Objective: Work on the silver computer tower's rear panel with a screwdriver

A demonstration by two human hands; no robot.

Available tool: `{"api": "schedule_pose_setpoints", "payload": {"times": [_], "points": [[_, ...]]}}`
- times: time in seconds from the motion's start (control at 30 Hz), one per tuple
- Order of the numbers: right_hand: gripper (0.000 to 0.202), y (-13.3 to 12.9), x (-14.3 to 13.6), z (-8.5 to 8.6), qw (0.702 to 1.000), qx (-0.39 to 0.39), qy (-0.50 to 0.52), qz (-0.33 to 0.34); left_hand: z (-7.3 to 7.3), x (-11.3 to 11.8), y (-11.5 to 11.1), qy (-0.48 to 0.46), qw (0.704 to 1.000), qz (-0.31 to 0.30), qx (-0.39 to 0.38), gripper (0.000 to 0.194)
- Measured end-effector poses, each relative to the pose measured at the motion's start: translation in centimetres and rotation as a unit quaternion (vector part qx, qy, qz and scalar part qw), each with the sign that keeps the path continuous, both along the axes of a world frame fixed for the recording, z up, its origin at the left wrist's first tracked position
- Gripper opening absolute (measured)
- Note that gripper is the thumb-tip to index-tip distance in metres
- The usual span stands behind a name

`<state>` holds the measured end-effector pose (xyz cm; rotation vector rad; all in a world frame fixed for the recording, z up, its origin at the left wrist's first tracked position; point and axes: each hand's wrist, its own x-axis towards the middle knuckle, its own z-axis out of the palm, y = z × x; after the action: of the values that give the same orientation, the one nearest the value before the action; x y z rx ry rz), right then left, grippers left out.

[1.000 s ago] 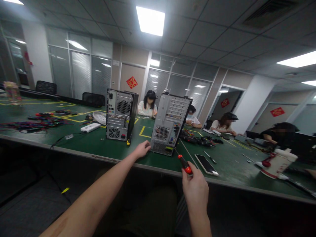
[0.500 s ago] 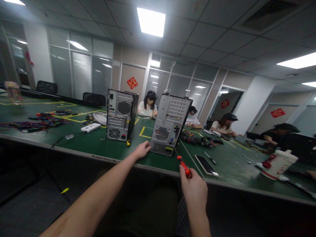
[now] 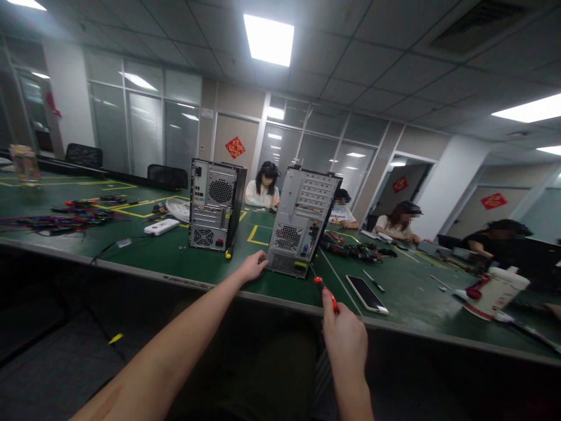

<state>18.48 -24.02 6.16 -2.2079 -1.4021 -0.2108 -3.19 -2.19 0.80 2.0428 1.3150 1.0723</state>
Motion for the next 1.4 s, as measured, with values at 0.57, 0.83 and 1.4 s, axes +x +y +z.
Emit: {"api": "schedule_pose_setpoints", "payload": {"times": [0.57, 0.83, 1.4], "points": [[0.052, 0.9, 1.0, -2.3, 0.969, 0.222, 0.031, 0.108, -0.2, -0.2, 0.1, -0.002, 1.000, -0.001, 0.003, 0.015], [0.047, 0.1, 0.4, -0.7, 0.973, 0.167, 0.139, 0.077, -0.2, 0.0, 0.3, 0.004, 1.000, 0.006, 0.001, 0.015], [0.040, -0.2, 0.7, -1.2, 0.956, 0.251, 0.059, 0.137, -0.4, -0.2, 0.3, -0.003, 1.000, -0.007, 0.005, 0.014]]}}
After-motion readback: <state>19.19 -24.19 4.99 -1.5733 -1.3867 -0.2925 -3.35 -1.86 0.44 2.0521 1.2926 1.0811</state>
